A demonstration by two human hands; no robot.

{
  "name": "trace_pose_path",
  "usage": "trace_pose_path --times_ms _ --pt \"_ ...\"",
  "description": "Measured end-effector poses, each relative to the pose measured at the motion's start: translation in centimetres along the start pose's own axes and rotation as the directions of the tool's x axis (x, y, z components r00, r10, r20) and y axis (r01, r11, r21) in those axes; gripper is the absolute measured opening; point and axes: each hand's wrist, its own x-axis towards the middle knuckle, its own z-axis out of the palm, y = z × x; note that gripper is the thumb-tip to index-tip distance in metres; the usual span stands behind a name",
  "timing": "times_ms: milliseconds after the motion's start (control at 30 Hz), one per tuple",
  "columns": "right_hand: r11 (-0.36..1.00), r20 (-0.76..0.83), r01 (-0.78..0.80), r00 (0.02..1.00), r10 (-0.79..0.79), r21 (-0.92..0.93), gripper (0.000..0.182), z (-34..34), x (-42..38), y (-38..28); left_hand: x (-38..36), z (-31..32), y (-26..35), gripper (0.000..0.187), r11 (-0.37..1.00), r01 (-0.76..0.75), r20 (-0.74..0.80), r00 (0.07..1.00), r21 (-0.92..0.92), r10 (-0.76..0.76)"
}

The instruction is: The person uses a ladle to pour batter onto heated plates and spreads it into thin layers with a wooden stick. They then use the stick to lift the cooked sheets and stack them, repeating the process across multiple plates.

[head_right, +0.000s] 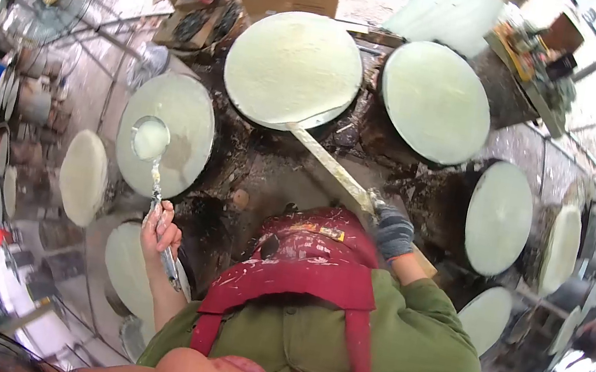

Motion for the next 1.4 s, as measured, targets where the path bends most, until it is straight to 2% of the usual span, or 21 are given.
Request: trace_pose_path --times_ms 33,100,167,233,333,400,467,533,633,733,800,867,933,967,1000,1067,1133,1167,1267,1300,1400 --pt "0.999 0.078 -0.032 0.996 0.034 -0.024 0.046 0.0 1.8 -1.0 -0.6 -0.2 -0.4 0.027 0.999 -0.028 -0.033 0.999 -0.042 0.027" --pt "0.996 0.084 0.071 0.994 -0.076 0.058 0.049 0.5 6.7 -3.4 -1.7 -0.3 -1.1 0.027 0.990 -0.089 -0.106 0.991 -0.109 0.078" --pt "0.949 0.099 0.140 0.980 -0.174 0.281 0.055 2.7 12.1 -4.9 -3.1 -0.3 -2.5 0.028 0.958 -0.133 -0.101 0.989 -0.253 0.110" --pt "0.926 0.153 0.307 0.926 -0.344 0.220 0.060 -0.2 15.3 -9.3 -4.6 1.2 -3.8 0.029 0.920 -0.182 -0.116 0.982 -0.348 0.150" --pt "0.861 0.356 0.496 0.828 -0.432 -0.108 0.058 -3.3 19.5 -13.5 -7.0 3.5 -6.2 0.029 0.869 -0.286 -0.245 0.949 -0.404 0.198" --pt "0.643 0.295 0.675 0.737 -0.608 -0.361 0.050 0.3 23.1 -12.2 -8.5 5.4 -7.9 0.027 0.830 -0.383 -0.414 0.886 -0.406 0.207" --pt "0.583 0.139 0.783 0.616 -0.776 -0.216 0.046 -2.8 25.3 -12.4 -9.9 7.2 -8.7 0.026 0.803 -0.466 -0.497 0.830 -0.372 0.252" --pt "0.430 -0.003 0.850 0.451 -0.892 -0.305 0.050 -0.1 28.6 -10.4 -11.1 7.8 -9.9 0.026 0.778 -0.524 -0.543 0.788 -0.347 0.289" --pt "0.390 0.166 0.871 0.449 -0.878 -0.298 0.033 -1.1 30.4 -9.8 -13.1 7.8 -11.3 0.035 0.714 -0.527 -0.422 0.838 -0.462 0.345" --pt "0.407 0.169 0.814 0.508 -0.845 -0.415 0.020 -4.3 33.3 -11.1 -14.8 7.9 -11.5 0.034 0.682 -0.570 -0.459 0.809 -0.458 0.368" --pt "0.495 0.097 0.706 0.617 -0.781 -0.506 0.012 -7.2 36.3 -12.8 -15.6 8.0 -11.7 0.034 0.675 -0.595 -0.468 0.791 -0.437 0.394" --pt "0.493 -0.120 0.770 0.489 -0.864 -0.405 0.015 -11.1 40.2 -13.9 -16.7 7.3 -11.9 0.033 0.669 -0.619 -0.485 0.771 -0.412 0.414" --pt "0.450 -0.209 0.828 0.400 -0.892 -0.336 0.023 -14.6 44.2 -15.8 -17.6 6.5 -11.9 0.034 0.631 -0.634 -0.490 0.764 -0.447 0.419" --pt "0.482 -0.199 0.806 0.439 -0.876 -0.342 0.026 -17.0 44.2 -17.9 -18.2 6.0 -11.9 0.034 0.612 -0.642 -0.495 0.760 -0.463 0.423" --pt "0.514 -0.189 0.783 0.479 -0.857 -0.351 0.029 -19.3 43.8 -20.1 -18.8 5.3 -11.9 0.034 0.593 -0.651 -0.504 0.753 -0.475 0.423" --pt "0.500 -0.196 0.745 0.463 -0.864 -0.443 0.029 -22.0 43.5 -24.2 -20.1 4.1 -11.9 0.035 0.552 -0.668 -0.522 0.740 -0.500 0.423" --pt "0.397 -0.175 0.816 0.356 -0.918 -0.420 0.029 -23.5 42.3 -28.1 -21.7 2.7 -11.8 0.030 0.523 -0.701 -0.592 0.704 -0.485 0.394" --pt "0.394 -0.143 0.791 0.372 -0.917 -0.467 0.030 -23.6 41.0 -30.6 -22.7 1.9 -11.7 0.028 0.503 -0.726 -0.634 0.673 -0.469 0.381" --pt "0.381 -0.043 0.774 0.418 -0.907 -0.506 0.030 -22.0 33.8 -38.5 -25.8 -1.3 -11.4 0.026 0.473 -0.773 -0.717 0.605 -0.423 0.346" --pt "0.323 -0.059 0.772 0.349 -0.935 -0.548 0.025 -20.3 32.9 -40.7 -27.0 -2.6 -11.1 0.026 0.493 -0.783 -0.727 0.582 -0.380 0.365" --pt "0.256 0.047 0.817 0.325 -0.944 -0.517 0.021 -16.2 26.1 -47.7 -30.7 -6.5 -10.6 0.025 0.538 -0.802 -0.738 0.525 -0.262 0.424"
